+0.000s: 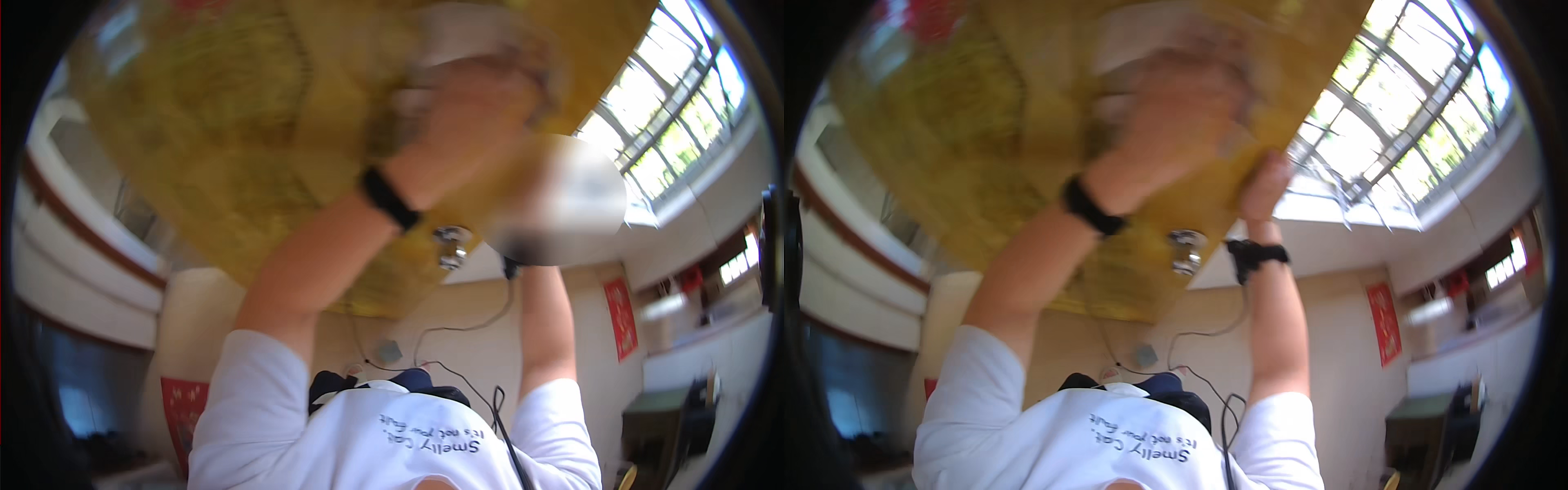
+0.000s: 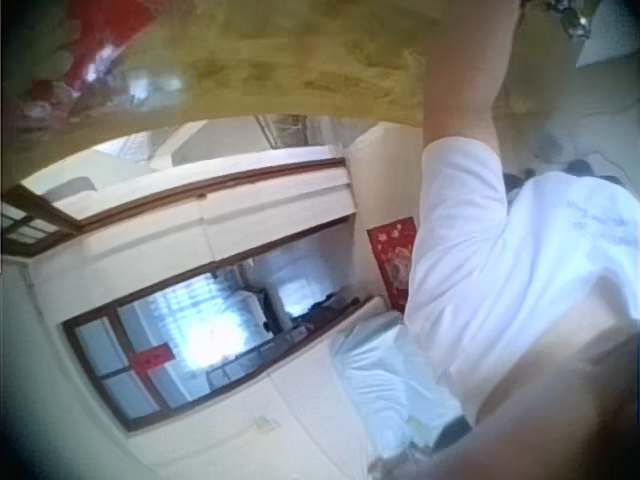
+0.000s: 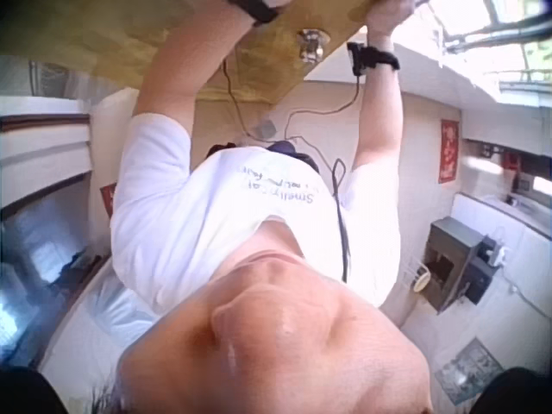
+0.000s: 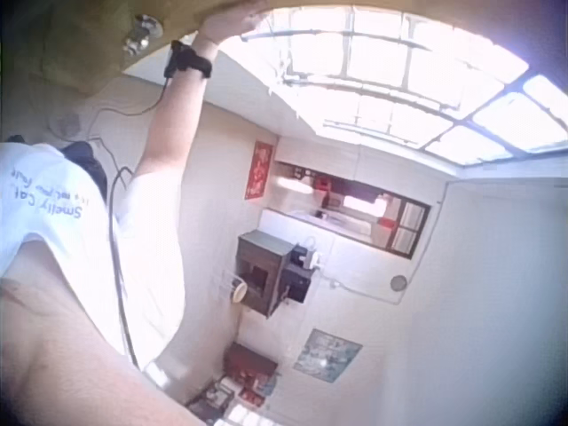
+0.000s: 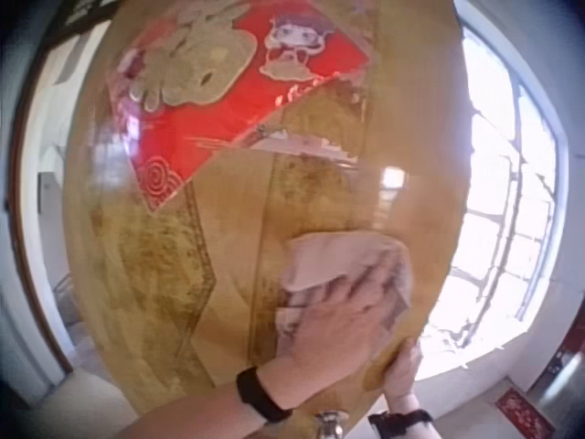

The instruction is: The person wipes the exterior and handles of a wooden wardrobe, the surface of a wooden cabinet, a metal window frame, and the surface of a wooden door using a cloth.

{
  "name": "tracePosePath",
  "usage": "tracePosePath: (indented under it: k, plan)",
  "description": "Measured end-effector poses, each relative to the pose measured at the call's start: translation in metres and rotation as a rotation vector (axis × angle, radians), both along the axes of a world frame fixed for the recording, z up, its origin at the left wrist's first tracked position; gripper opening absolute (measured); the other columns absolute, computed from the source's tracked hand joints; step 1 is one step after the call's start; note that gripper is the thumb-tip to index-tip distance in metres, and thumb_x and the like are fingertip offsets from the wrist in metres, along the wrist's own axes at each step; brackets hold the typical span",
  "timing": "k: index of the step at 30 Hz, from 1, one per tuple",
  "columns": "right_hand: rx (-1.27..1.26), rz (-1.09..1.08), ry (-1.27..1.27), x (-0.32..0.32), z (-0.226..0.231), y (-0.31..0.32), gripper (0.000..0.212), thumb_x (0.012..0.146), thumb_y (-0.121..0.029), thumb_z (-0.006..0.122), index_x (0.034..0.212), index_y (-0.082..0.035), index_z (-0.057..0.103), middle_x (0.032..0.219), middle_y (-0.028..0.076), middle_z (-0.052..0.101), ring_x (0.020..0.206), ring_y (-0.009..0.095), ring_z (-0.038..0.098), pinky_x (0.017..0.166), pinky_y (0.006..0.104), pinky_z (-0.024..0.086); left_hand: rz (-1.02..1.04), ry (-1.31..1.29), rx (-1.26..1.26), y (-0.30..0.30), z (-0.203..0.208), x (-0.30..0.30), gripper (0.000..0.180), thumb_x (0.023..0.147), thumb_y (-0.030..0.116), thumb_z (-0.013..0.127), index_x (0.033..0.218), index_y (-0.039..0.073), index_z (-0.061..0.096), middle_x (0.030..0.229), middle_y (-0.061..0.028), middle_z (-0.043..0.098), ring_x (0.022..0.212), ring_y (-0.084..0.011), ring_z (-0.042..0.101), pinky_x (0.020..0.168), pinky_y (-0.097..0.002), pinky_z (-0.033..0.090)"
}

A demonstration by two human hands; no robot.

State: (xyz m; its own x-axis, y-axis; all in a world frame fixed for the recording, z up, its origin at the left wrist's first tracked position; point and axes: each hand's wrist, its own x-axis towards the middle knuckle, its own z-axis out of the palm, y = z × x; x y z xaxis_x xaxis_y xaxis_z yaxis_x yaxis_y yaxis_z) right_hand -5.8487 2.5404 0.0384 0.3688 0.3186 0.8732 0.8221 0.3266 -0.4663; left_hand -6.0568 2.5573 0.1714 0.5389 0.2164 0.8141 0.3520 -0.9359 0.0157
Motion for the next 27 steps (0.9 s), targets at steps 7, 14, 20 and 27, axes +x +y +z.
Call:
tracePosePath:
  k: [7, 14, 20, 27]
  plan:
    - [-0.170, -0.254, -0.254, 0.056, -0.041, 0.007, 0.036, 0.093, -0.022, 0.039, 0.114, 0.005, 0.051, 0.108, 0.021, 0.057, 0.096, 0.032, 0.055, 0.083, 0.0390, 0.044, -0.032, 0.097, 0.435, 0.002, -0.090, 0.015, 0.010, 0.066, 0.020, 0.057, 0.058, 0.016, 0.062, 0.066, -0.0022, 0.061, 0.074, -0.0216, 0.056, 0.081, -0.0362, 0.040]
    - [-0.157, -0.039, 0.311, 0.016, 0.009, -0.014, 0.036, 0.095, -0.021, 0.039, 0.114, 0.006, 0.053, 0.108, 0.022, 0.058, 0.092, 0.036, 0.058, 0.079, 0.0395, 0.047, 0.227, -0.043, 0.172, 0.038, -0.165, -0.062, 0.012, 0.069, 0.026, 0.058, 0.062, 0.016, 0.060, 0.080, -0.0077, 0.061, 0.080, -0.0244, 0.056, 0.078, -0.0436, 0.043]
    - [-0.001, -0.284, -0.276, 0.056, -0.014, 0.012, 0.038, 0.096, -0.027, 0.036, 0.107, 0.003, 0.056, 0.099, 0.020, 0.061, 0.085, 0.034, 0.058, 0.074, 0.0388, 0.048, 0.698, -0.275, -0.624, 0.056, -0.257, -0.091, 0.041, 0.083, 0.021, 0.051, 0.121, 0.005, 0.045, 0.131, -0.0222, 0.039, 0.116, -0.0376, 0.042, 0.088, -0.0430, 0.042]
    - [-0.049, 0.025, 0.313, -0.023, 0.015, -0.012, 0.060, 0.094, -0.045, 0.031, 0.104, 0.010, 0.053, 0.099, 0.020, 0.058, 0.086, 0.028, 0.053, 0.076, 0.0358, 0.043, 0.564, -1.331, -0.973, 0.055, -0.380, -0.044, 0.046, 0.095, 0.014, 0.033, 0.136, -0.003, 0.024, 0.144, -0.0208, 0.017, 0.135, -0.0344, 0.016, 0.108, -0.0433, 0.018]
